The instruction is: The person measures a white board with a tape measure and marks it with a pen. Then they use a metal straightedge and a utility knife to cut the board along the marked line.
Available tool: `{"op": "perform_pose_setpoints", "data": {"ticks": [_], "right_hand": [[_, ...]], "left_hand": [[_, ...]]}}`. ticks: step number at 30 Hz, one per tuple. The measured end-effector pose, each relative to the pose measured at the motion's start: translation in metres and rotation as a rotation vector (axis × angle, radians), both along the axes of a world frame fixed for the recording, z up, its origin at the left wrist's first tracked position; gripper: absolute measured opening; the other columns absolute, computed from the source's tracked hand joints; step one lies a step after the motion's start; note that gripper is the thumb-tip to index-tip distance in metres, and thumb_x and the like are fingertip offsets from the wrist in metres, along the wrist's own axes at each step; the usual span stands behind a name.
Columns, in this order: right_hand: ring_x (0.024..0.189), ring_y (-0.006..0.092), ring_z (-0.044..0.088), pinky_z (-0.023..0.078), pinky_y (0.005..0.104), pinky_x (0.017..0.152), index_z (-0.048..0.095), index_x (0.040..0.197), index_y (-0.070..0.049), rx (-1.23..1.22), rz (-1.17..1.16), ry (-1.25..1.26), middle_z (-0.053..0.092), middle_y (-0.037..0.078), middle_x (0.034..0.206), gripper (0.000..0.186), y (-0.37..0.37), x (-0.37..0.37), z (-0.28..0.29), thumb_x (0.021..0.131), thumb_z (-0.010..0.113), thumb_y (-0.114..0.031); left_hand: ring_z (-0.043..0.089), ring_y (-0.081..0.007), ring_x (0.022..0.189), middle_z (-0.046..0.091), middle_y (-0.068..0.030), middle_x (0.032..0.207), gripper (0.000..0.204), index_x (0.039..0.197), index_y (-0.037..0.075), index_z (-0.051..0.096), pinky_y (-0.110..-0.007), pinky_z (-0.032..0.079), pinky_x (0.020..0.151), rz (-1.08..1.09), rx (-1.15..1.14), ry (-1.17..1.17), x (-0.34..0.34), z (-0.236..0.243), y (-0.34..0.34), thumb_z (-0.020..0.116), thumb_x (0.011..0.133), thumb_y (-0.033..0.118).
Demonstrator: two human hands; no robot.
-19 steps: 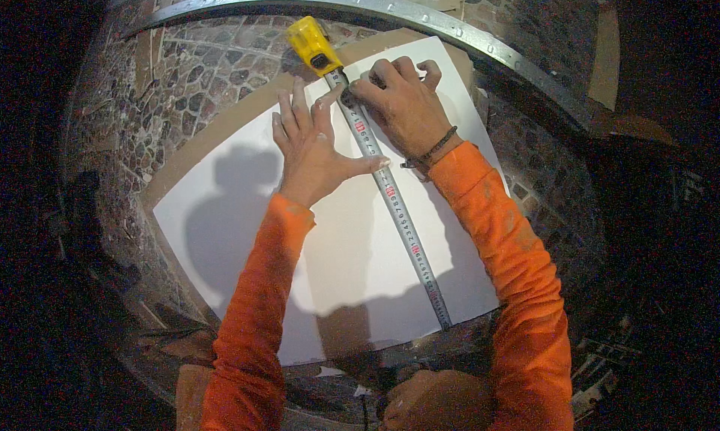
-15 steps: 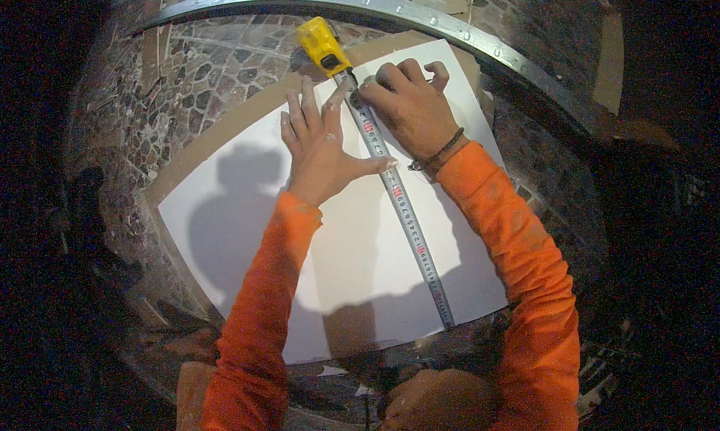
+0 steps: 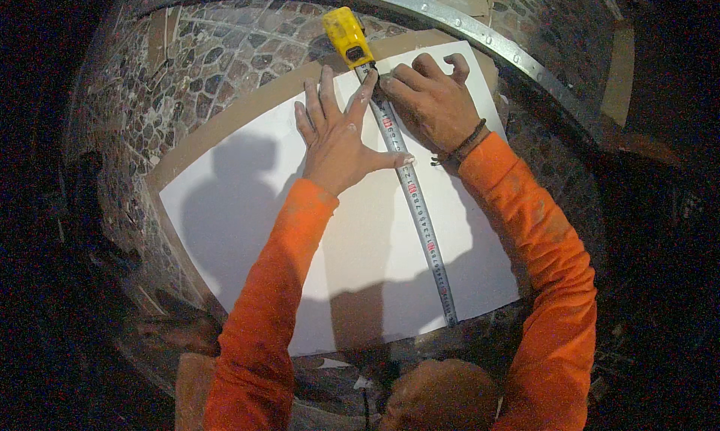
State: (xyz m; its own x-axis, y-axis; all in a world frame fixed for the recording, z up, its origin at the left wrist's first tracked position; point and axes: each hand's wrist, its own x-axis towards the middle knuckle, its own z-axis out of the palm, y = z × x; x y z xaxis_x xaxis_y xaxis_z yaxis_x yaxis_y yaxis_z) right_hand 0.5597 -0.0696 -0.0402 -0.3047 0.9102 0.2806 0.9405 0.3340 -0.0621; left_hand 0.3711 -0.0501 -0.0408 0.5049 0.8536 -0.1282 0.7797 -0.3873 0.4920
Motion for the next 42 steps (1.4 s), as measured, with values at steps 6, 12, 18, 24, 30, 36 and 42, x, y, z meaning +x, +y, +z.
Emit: {"op": "perform_pose_setpoints", "data": {"ticks": [6,12,18,24,30,36,42], "right_hand": [[0.106,0.0158,0.053,0.026,0.0469,0.097,0.061,0.114,-0.021,0.054,0.079,-0.101,0.058,-0.004,0.105,0.031,0.003,0.000,0.001,0.084,0.067,-0.025],[0.108,0.0157,0.053,0.027,0.0454,0.097,0.060,0.114,-0.019,0.048,0.136,-0.135,0.058,-0.003,0.107,0.034,0.003,0.001,0.001,0.082,0.068,-0.026],[0.107,0.0144,0.054,0.028,0.0449,0.096,0.060,0.115,-0.019,0.070,0.186,-0.198,0.059,-0.003,0.108,0.036,0.006,0.013,0.003,0.081,0.069,-0.028],[0.107,0.0142,0.053,0.027,0.0454,0.095,0.060,0.116,-0.021,0.066,0.146,-0.206,0.058,-0.003,0.110,0.037,0.005,0.009,-0.001,0.081,0.070,-0.027],[0.106,0.0161,0.054,0.030,0.0469,0.095,0.061,0.115,-0.020,0.072,0.052,-0.194,0.059,-0.002,0.110,0.036,-0.001,0.009,-0.002,0.081,0.070,-0.023],[0.101,0.0288,0.058,0.042,0.0465,0.088,0.062,0.112,-0.012,0.207,-0.104,0.104,0.061,0.008,0.103,0.026,-0.007,0.036,-0.013,0.087,0.065,-0.018],[0.095,0.0433,0.068,0.054,0.0501,0.085,0.051,0.128,-0.002,0.081,-0.218,0.409,0.068,0.027,0.105,0.092,0.072,-0.013,0.027,0.073,0.071,-0.073]], "left_hand": [[-0.006,-0.0502,0.149,0.004,-0.0275,0.162,0.127,0.158,0.030,0.028,-0.071,0.004,0.114,0.004,0.017,0.036,0.001,-0.003,-0.001,0.089,0.051,0.062],[-0.005,-0.0476,0.150,0.005,-0.0225,0.164,0.126,0.157,0.034,0.029,-0.072,0.005,0.114,0.020,-0.018,0.065,0.000,0.001,0.000,0.090,0.050,0.061],[-0.004,-0.0474,0.151,0.006,-0.0219,0.164,0.125,0.155,0.036,0.032,-0.072,0.004,0.114,0.026,0.003,-0.009,0.001,-0.001,-0.001,0.090,0.048,0.063],[-0.005,-0.0472,0.151,0.004,-0.0221,0.165,0.125,0.156,0.034,0.032,-0.071,0.001,0.115,0.036,-0.022,-0.016,-0.003,-0.001,0.000,0.091,0.048,0.060],[-0.006,-0.0508,0.149,0.005,-0.0247,0.162,0.128,0.156,0.036,0.029,-0.075,0.003,0.112,0.034,0.000,-0.048,-0.002,-0.006,0.001,0.090,0.047,0.065],[-0.011,-0.0515,0.148,0.004,-0.0256,0.163,0.127,0.155,0.033,0.034,-0.074,-0.003,0.112,0.034,-0.073,-0.024,0.002,-0.006,0.000,0.091,0.045,0.061],[-0.015,-0.0519,0.148,0.000,-0.0320,0.162,0.132,0.156,0.004,0.026,-0.073,-0.010,0.110,-0.045,-0.173,0.138,0.005,0.007,0.005,0.088,0.054,0.060]]}}
